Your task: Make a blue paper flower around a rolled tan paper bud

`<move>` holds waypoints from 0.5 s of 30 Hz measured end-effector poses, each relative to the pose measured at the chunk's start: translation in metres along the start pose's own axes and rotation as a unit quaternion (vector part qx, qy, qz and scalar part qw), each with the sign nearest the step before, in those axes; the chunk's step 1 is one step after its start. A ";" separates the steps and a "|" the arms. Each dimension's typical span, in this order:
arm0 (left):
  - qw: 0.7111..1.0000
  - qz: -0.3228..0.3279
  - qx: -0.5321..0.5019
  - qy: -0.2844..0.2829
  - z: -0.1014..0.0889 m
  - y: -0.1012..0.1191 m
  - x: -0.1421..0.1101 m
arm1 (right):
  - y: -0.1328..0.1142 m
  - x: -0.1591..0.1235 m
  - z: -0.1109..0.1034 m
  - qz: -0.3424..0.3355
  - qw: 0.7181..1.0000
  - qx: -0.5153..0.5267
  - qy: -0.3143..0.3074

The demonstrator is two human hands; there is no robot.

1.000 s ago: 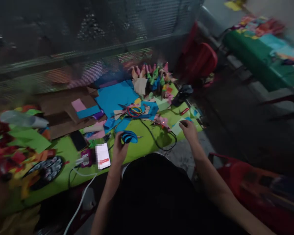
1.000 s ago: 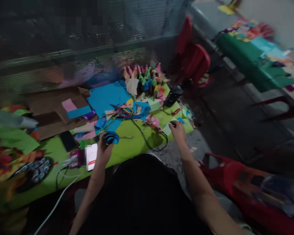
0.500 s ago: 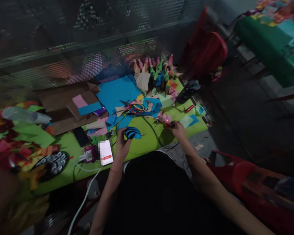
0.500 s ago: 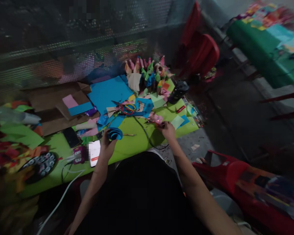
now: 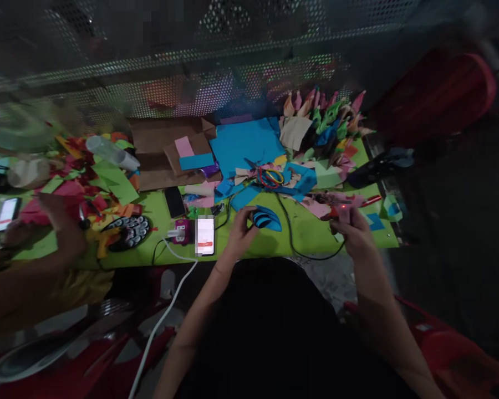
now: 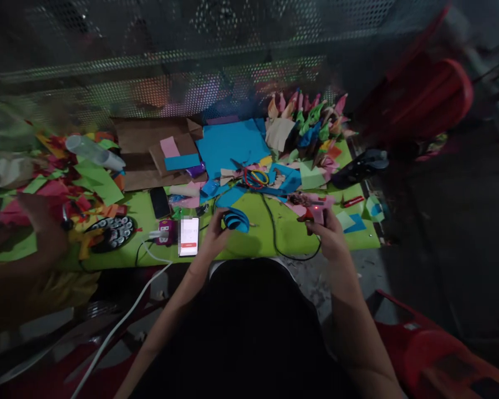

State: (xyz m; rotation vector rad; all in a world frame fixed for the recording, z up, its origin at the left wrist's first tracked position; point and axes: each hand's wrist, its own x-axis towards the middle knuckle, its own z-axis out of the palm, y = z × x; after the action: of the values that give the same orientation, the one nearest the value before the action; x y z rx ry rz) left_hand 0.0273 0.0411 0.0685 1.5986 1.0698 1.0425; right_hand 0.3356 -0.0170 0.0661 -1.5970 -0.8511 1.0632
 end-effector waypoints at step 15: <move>0.995 0.013 0.020 -0.095 -0.002 0.031 -0.004 | -0.096 -0.042 0.028 -0.094 0.969 0.001 -0.229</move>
State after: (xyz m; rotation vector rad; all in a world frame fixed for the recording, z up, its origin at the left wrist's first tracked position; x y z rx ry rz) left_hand 0.0300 0.0312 0.0983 1.7117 0.9476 0.8705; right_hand 0.2917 -0.0209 0.1653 -1.2534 -1.2797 1.3143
